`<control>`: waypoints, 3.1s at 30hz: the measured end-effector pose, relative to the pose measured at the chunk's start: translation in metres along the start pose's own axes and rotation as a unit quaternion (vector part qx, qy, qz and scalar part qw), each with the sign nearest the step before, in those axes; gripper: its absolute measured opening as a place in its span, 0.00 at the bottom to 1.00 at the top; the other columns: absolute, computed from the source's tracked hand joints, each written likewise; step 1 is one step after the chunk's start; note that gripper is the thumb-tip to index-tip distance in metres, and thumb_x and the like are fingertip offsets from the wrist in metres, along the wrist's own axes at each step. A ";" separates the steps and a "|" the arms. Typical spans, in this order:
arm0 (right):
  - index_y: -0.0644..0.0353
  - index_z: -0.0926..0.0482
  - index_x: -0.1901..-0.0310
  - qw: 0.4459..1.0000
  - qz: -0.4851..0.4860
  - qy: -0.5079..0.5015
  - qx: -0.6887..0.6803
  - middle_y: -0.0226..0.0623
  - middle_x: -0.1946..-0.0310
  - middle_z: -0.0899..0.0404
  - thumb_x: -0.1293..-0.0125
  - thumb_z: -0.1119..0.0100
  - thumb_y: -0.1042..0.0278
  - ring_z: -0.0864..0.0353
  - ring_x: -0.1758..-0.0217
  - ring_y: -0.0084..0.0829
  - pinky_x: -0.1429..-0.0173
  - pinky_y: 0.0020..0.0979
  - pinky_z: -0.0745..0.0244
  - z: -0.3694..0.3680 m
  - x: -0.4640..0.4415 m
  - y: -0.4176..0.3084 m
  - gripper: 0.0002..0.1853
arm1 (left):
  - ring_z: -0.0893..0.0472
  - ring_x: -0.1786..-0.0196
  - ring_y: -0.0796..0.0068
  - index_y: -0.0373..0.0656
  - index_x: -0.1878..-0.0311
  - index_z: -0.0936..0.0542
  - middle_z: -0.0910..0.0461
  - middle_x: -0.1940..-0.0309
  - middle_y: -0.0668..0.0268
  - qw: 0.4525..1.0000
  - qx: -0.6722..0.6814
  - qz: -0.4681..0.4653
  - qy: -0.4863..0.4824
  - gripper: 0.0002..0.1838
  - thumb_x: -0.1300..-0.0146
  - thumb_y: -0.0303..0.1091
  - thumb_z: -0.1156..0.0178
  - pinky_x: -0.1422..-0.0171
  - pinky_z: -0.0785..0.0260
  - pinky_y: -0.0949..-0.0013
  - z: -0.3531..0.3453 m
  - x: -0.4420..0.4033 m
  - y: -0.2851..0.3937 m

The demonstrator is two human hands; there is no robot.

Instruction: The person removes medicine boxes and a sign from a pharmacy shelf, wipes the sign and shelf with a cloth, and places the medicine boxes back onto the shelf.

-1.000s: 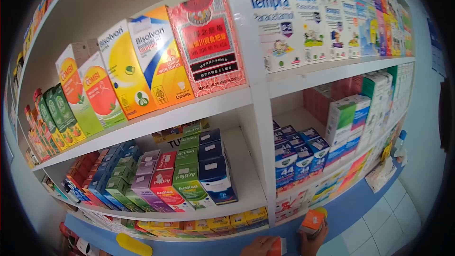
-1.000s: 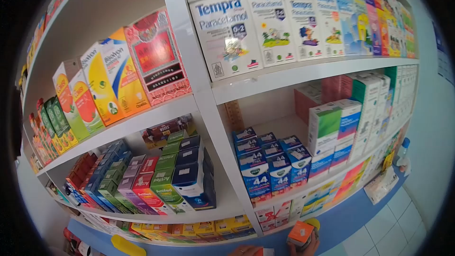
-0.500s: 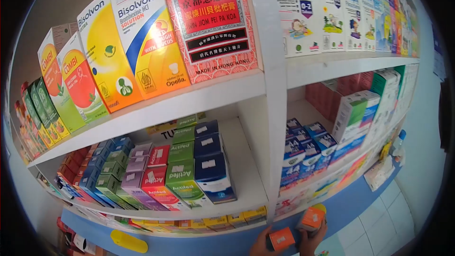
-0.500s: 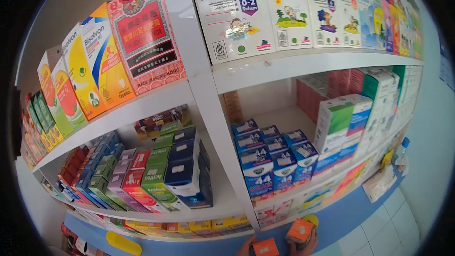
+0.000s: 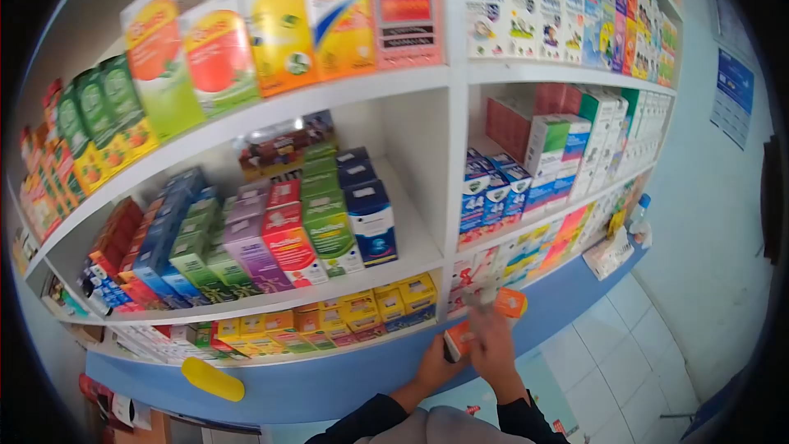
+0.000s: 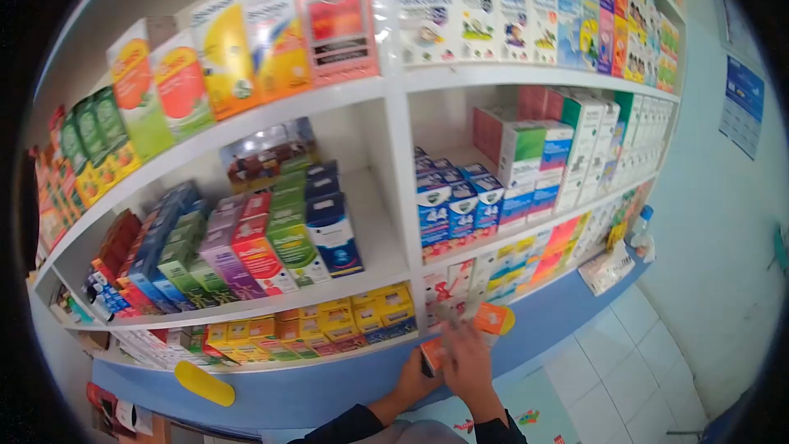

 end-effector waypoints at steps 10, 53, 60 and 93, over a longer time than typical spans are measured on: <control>0.54 0.15 0.69 0.995 0.098 0.021 -0.028 0.35 0.63 0.16 0.41 0.46 0.66 0.21 0.47 0.41 0.30 0.48 0.48 -0.030 0.011 -0.025 0.09 | 0.22 0.54 0.42 0.39 0.44 0.38 0.24 0.56 0.44 0.999 -0.041 0.002 -0.033 0.35 0.51 0.37 0.30 0.57 0.27 0.54 0.008 0.005 -0.009; 0.64 0.25 0.80 0.847 -0.434 0.182 -0.245 0.26 0.84 0.30 0.32 0.48 0.60 0.36 0.81 0.15 0.76 0.24 0.40 0.045 0.160 0.100 0.20 | 0.28 0.41 0.61 0.34 0.39 0.41 0.30 0.46 0.51 0.991 0.093 -0.092 -0.023 0.36 0.46 0.32 0.31 0.39 0.36 0.64 -0.014 -0.026 0.008; 0.67 0.20 0.73 0.841 -0.474 0.155 -0.211 0.30 0.80 0.24 0.34 0.47 0.60 0.29 0.76 0.20 0.70 0.26 0.32 0.044 0.174 0.116 0.17 | 0.33 0.36 0.58 0.33 0.34 0.48 0.34 0.40 0.50 0.984 0.083 -0.113 -0.111 0.41 0.45 0.30 0.34 0.34 0.41 0.63 -0.053 -0.040 0.002; 0.62 0.23 0.70 0.970 -0.175 0.149 0.085 0.43 0.79 0.24 0.46 0.36 0.67 0.21 0.75 0.42 0.71 0.41 0.29 -0.044 0.099 0.091 0.08 | 0.23 0.55 0.50 0.41 0.56 0.22 0.21 0.59 0.53 0.763 -0.630 -0.122 0.075 0.13 0.39 0.38 0.47 0.50 0.30 0.56 0.342 -0.213 0.282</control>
Point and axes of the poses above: each hand's wrist, its own x-axis away from the middle knuckle, its own z-axis out of the back of the hand, y = z × x, the point moved 5 cm from there along -x, towards the middle knuckle
